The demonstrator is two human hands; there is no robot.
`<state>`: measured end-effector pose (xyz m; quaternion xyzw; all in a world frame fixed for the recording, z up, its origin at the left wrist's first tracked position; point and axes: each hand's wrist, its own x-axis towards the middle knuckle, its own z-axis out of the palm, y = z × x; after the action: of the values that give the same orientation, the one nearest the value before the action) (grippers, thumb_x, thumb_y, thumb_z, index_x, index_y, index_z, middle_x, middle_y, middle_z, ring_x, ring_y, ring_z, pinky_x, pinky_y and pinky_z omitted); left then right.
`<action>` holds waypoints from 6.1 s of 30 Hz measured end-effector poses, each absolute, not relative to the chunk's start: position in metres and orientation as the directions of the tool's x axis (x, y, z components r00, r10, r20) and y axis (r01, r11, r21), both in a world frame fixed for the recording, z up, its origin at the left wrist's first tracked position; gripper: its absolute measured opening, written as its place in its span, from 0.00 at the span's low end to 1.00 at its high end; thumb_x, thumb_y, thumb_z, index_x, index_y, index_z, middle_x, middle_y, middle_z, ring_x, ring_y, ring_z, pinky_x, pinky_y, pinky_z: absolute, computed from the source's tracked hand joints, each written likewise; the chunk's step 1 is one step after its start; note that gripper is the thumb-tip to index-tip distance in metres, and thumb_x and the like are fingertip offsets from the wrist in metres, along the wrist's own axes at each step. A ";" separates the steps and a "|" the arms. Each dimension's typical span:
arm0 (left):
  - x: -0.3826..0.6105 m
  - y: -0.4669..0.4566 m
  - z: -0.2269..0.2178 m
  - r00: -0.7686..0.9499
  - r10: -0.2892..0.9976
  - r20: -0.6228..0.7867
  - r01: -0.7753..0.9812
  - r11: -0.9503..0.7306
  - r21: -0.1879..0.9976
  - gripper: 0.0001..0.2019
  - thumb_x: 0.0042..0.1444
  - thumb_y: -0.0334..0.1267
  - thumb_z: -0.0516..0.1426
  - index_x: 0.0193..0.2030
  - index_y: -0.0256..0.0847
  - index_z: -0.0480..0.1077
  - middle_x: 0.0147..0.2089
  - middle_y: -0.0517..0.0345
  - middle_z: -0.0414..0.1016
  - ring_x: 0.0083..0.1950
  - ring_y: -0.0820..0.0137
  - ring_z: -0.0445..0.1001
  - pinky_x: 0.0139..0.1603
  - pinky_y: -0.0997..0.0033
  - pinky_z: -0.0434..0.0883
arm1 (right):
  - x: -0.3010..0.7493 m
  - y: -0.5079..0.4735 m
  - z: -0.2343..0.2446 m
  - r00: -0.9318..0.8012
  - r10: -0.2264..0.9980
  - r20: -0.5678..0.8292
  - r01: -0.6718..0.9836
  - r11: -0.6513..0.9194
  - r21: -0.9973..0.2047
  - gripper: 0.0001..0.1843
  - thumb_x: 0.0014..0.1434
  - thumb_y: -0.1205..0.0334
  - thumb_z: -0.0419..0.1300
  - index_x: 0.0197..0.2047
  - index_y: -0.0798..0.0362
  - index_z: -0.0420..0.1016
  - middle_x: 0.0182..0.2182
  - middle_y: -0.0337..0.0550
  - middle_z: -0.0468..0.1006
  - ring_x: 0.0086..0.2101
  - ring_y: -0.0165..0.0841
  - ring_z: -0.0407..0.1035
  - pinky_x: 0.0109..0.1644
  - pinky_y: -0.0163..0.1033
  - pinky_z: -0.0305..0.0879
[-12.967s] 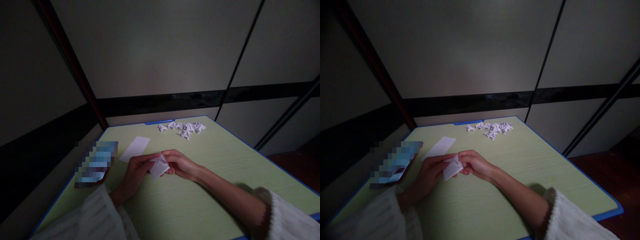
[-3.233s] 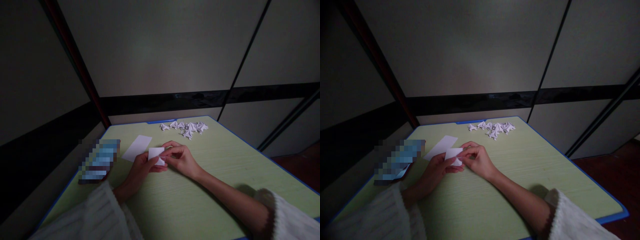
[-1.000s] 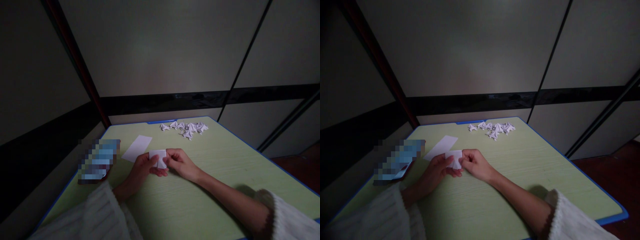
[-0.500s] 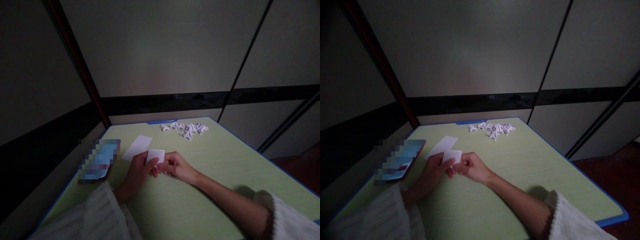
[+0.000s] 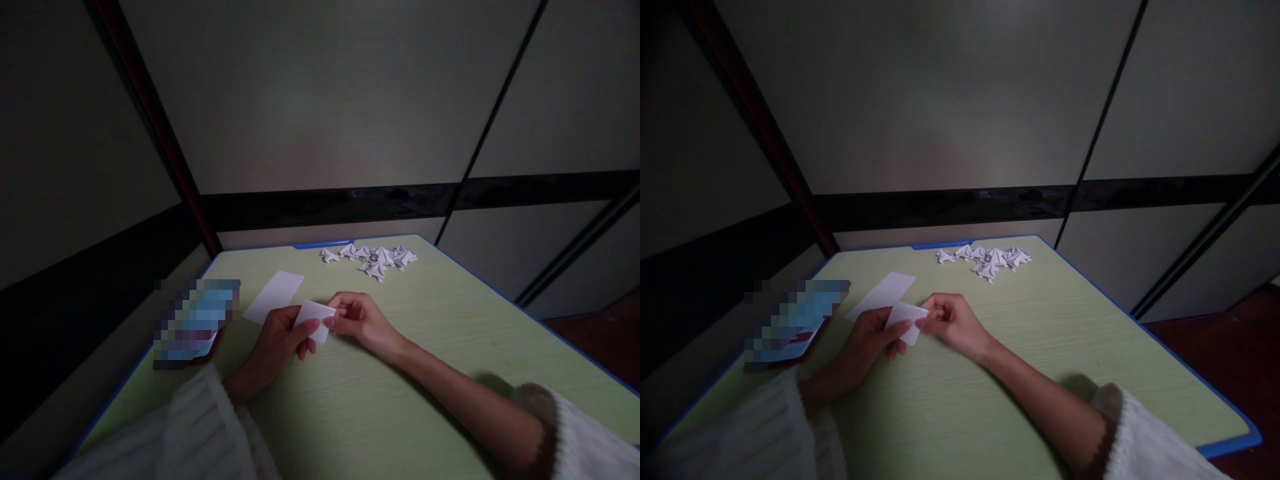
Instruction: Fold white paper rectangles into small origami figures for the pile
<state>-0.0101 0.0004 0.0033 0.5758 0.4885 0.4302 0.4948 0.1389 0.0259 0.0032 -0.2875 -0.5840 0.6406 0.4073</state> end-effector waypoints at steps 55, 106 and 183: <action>-0.006 0.008 -0.005 0.302 0.941 -0.152 0.232 0.082 0.969 0.05 0.39 0.33 0.58 0.20 0.33 0.68 0.15 0.63 0.70 0.17 0.75 0.68 0.18 0.79 0.62 | 0.148 0.033 -0.005 -0.566 0.734 0.376 -0.125 0.375 -0.919 0.09 0.51 0.66 0.55 0.22 0.58 0.60 0.34 0.43 0.64 0.31 0.25 0.60 0.33 0.32 0.56; -0.003 0.005 0.000 0.182 0.980 -0.080 0.127 0.057 0.990 0.11 0.43 0.40 0.55 0.22 0.33 0.70 0.17 0.59 0.72 0.21 0.72 0.69 0.25 0.74 0.64 | 0.131 0.028 -0.006 -0.285 0.958 0.020 -0.075 -0.001 -0.997 0.08 0.40 0.63 0.60 0.21 0.58 0.64 0.16 0.36 0.68 0.17 0.24 0.61 0.21 0.30 0.55; -0.016 0.009 0.003 0.427 0.879 -0.212 0.254 0.109 0.961 0.09 0.40 0.38 0.56 0.22 0.31 0.69 0.14 0.62 0.67 0.14 0.80 0.60 0.16 0.80 0.54 | 0.160 0.041 -0.001 -0.689 0.672 0.271 -0.081 0.300 -0.951 0.05 0.43 0.75 0.59 0.23 0.58 0.75 0.30 0.41 0.68 0.27 0.23 0.63 0.30 0.31 0.58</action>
<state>-0.0155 0.0085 0.0027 0.6115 0.4634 0.2680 0.5827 0.1596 0.0413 -0.0009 -0.2021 -0.7316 0.5560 0.3387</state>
